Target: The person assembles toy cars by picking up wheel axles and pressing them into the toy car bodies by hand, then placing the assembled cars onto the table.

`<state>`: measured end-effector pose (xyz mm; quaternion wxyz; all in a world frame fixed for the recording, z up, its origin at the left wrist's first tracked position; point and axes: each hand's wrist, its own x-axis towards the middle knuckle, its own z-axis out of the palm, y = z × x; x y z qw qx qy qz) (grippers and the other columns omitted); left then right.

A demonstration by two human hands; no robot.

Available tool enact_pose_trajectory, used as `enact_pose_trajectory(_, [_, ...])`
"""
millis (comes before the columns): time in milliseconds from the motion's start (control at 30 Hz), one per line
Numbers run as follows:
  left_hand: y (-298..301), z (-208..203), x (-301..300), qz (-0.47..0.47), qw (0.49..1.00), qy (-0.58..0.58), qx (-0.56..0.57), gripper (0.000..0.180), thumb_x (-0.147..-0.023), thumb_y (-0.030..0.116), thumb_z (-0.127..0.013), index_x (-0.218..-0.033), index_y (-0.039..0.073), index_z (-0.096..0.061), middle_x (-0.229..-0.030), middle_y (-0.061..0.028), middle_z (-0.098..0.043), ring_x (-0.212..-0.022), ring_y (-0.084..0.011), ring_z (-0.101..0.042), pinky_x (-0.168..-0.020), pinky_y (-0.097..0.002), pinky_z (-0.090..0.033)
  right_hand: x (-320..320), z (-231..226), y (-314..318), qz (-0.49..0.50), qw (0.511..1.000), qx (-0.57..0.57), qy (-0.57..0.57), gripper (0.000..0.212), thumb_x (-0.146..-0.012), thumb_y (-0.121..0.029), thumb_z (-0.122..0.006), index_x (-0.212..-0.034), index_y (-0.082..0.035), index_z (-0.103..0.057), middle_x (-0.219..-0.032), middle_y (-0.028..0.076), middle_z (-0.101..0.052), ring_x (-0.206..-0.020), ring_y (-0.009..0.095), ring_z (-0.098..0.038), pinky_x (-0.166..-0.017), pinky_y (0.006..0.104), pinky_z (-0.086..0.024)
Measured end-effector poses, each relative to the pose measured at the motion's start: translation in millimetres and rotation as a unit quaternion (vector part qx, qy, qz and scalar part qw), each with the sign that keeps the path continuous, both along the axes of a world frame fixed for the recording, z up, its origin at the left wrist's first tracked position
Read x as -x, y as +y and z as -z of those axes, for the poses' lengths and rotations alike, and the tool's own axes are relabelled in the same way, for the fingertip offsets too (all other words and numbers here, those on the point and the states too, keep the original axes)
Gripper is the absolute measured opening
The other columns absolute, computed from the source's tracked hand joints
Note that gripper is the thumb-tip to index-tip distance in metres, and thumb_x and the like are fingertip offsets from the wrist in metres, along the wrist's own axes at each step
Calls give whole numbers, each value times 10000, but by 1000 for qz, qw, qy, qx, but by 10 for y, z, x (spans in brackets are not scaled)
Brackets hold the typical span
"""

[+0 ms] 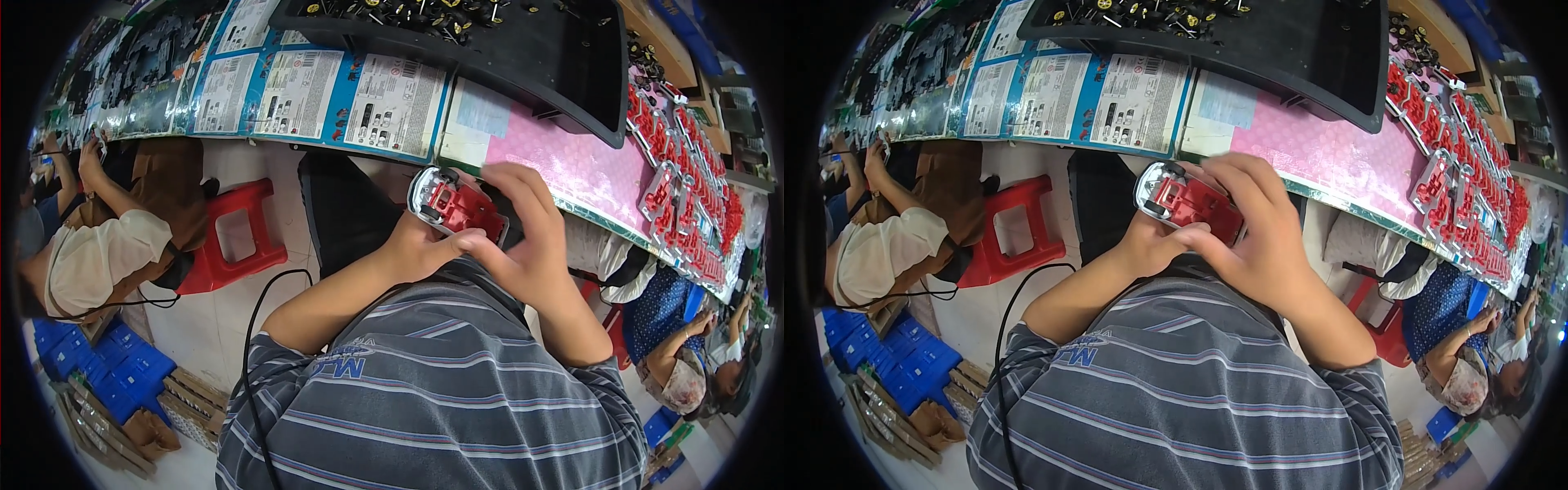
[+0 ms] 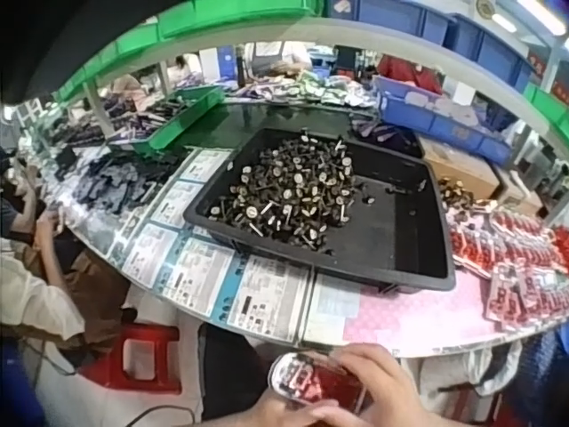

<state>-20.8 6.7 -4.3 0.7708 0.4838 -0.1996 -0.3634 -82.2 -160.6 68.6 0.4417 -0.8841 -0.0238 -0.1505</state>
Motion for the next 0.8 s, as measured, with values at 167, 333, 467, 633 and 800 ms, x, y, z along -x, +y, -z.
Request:
enact_pose_trajectory(167, [20, 6, -40, 7, 1000, -22, 13, 615, -902, 135, -770, -1385, 13, -410, -1231, -76, -547, -1122, -136, -547, -975, -313, -461, 188, 103, -24, -27, 999, -1, 30, 643, -675, -233, -907, -1214, 8, -653, -1180, 163, -615, -1030, 329, -620, -880, 402, -517])
enact_pose_trajectory(333, [1, 16, -77, 23, 995, -93, 1, 595, -914, 174, -758, -1375, 10, -420, -1206, -77, -543, -1114, -148, -546, -962, -317, -457, 251, 177, -32, -2, 1000, 5, 20, 584, -695, -173, -912, -1194, 18, -676, -1158, 173, -654, -1062, 313, -655, -913, 380, -530])
enact_pose_trajectory(467, [12, -7, -105, 25, 990, -135, 0, 621, -911, 200, -768, -1384, 7, -414, -1236, -88, -541, -1133, -158, -547, -973, -315, -456, 290, 251, 9, 22, 999, -44, 8, 567, -688, -168, -915, -1170, 26, -689, -1151, 167, -669, -1069, 310, -662, -925, 383, -530])
enact_pose_trajectory(633, [45, 25, -60, 17, 998, -55, 30, 615, -923, 210, -759, -1391, 9, -415, -1285, -97, -521, -1166, -175, -542, -992, -325, -452, 231, 122, 41, -9, 999, 39, 14, 505, -732, -121, -849, -1183, 41, -689, -1232, 223, -677, -1090, 381, -655, -950, 416, -528])
enact_pose_trajectory(800, [22, -33, -43, 5, 991, -136, 17, 550, -920, 168, -753, -1351, 13, -448, -1280, -96, -512, -1156, -175, -543, -994, -322, -453, 256, 48, 78, -4, 996, 89, -9, 472, -731, -64, -814, -1174, 43, -691, -1220, 224, -671, -1048, 385, -653, -904, 428, -531])
